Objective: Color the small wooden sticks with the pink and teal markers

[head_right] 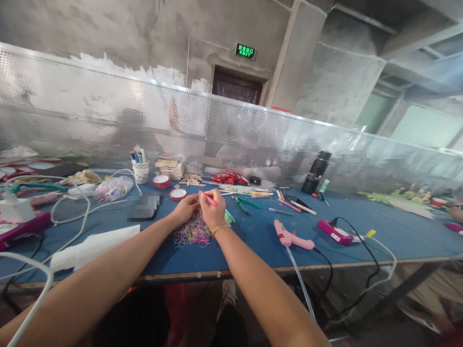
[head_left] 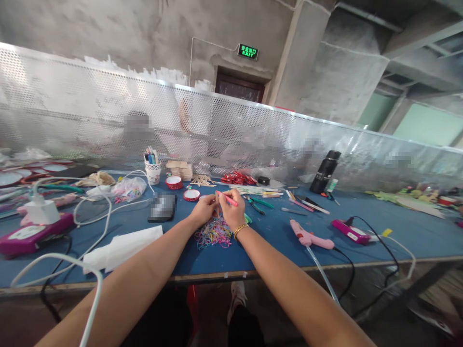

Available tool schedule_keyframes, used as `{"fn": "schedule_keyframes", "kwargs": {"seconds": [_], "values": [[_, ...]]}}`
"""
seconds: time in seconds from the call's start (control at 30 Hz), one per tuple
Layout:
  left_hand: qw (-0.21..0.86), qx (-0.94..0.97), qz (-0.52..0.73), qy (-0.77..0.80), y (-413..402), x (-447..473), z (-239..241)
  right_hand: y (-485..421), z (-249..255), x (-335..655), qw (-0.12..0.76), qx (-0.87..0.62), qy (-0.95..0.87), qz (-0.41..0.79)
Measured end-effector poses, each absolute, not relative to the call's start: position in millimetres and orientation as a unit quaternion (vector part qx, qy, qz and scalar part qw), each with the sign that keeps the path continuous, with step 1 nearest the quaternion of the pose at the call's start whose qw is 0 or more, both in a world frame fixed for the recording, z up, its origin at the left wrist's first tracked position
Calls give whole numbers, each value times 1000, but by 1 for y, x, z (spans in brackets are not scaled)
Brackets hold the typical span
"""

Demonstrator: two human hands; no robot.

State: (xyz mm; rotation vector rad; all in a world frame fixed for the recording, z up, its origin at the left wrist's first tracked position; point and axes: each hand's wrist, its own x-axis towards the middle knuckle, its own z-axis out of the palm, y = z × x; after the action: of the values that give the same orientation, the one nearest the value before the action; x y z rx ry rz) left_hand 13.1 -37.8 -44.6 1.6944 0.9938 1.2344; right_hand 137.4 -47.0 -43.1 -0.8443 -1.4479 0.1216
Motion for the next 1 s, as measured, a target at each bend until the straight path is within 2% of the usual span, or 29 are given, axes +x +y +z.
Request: {"fn": "schedule_keyframes", "kwargs": {"seconds": [0.73,1.0], "values": [[419,659,497,379,-26,11,-53,-41,-45,143,670,-386,-632,56],[403,669,487,391,-25,7,-56,-40,-53,141,629,-405,-659,77]]}}
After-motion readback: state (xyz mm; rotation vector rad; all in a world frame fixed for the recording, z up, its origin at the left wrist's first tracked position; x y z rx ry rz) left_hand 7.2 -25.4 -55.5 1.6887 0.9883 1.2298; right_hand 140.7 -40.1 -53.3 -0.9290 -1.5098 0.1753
